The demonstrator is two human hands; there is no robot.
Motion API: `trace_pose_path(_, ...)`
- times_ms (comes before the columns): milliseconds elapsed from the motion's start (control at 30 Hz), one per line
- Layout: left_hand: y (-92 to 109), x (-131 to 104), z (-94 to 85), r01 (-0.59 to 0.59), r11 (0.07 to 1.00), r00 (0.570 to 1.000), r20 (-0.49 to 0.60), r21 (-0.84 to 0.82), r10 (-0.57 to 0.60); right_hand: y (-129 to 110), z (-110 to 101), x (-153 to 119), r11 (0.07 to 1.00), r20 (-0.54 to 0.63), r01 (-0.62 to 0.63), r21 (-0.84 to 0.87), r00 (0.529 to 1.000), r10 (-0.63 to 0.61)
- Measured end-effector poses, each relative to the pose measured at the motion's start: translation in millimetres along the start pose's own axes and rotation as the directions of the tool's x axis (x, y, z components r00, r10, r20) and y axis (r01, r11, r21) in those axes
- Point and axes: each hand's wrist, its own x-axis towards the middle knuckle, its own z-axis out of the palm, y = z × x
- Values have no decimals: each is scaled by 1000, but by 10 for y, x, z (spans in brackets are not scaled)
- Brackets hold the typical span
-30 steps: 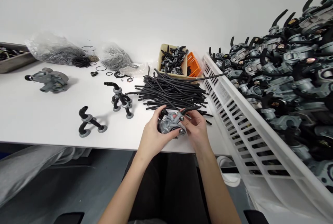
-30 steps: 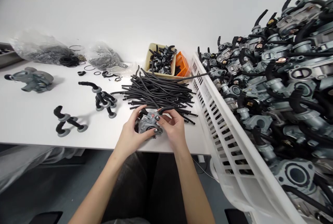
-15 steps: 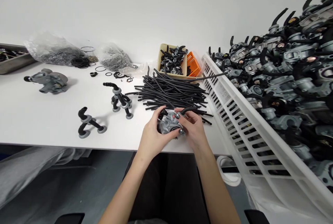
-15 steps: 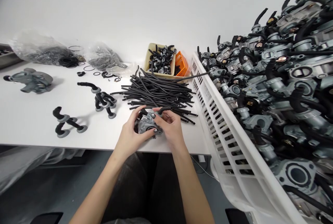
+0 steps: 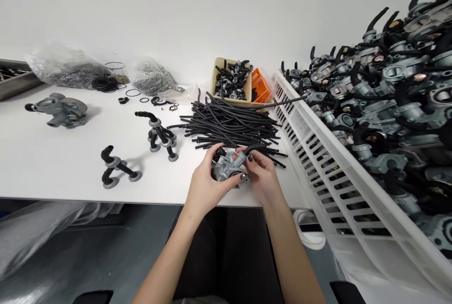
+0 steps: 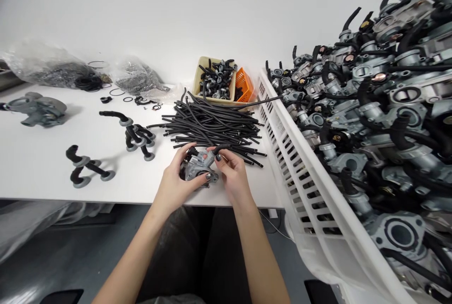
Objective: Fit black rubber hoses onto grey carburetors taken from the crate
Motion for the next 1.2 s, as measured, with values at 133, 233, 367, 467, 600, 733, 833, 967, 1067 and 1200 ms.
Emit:
trace_pose_path(133,7,4,-7,-5,1000,1000,3,-3,6,5,-40,10,1000,34,-1,-19,999,2)
trace_pose_path(233,10,2,-13,-7,1000,1000,6,-3,7,10,-50,18,1000,40,-9,-21,999,9)
trace_pose_path(367,2,-2,-10,8,1000,1000,14,-8,-8,29,-19,22,999,0,-15,39,1000,16)
trace_pose_path(467,-3,-4,-9,15,1000,1000,10,-8,-15,32,-18,17,998,5,-10,60,1000,10)
trace_pose_path(600,1,-5,-25,10,1000,1000,20,-9,-10,-3,-79,19,1000,60,17,-6,998,-17)
trace_pose_path(733,-10,4,-42,0,1000,999,36,-11,0,-21,-121,40,998,133,-59,2,989,58)
trace_pose_path(833,-25,8,-40,14,1000,999,40,-25,-13,12,-108,48,998,92,-54,12,994,53)
trace_pose_path(967,-30,4,-34,19,999,999,43,-35,-18,37,-74,35,998,50,-47,35,998,46)
trace_pose_path(1067,-24,-2,-38,15,999,999,41,-28,-14,11,-66,23,999,65,-34,12,997,33)
trace_pose_path(1200,-27,0,-43,20,999,999,42,-25,-19,7,-70,28,999,78,-34,18,996,33)
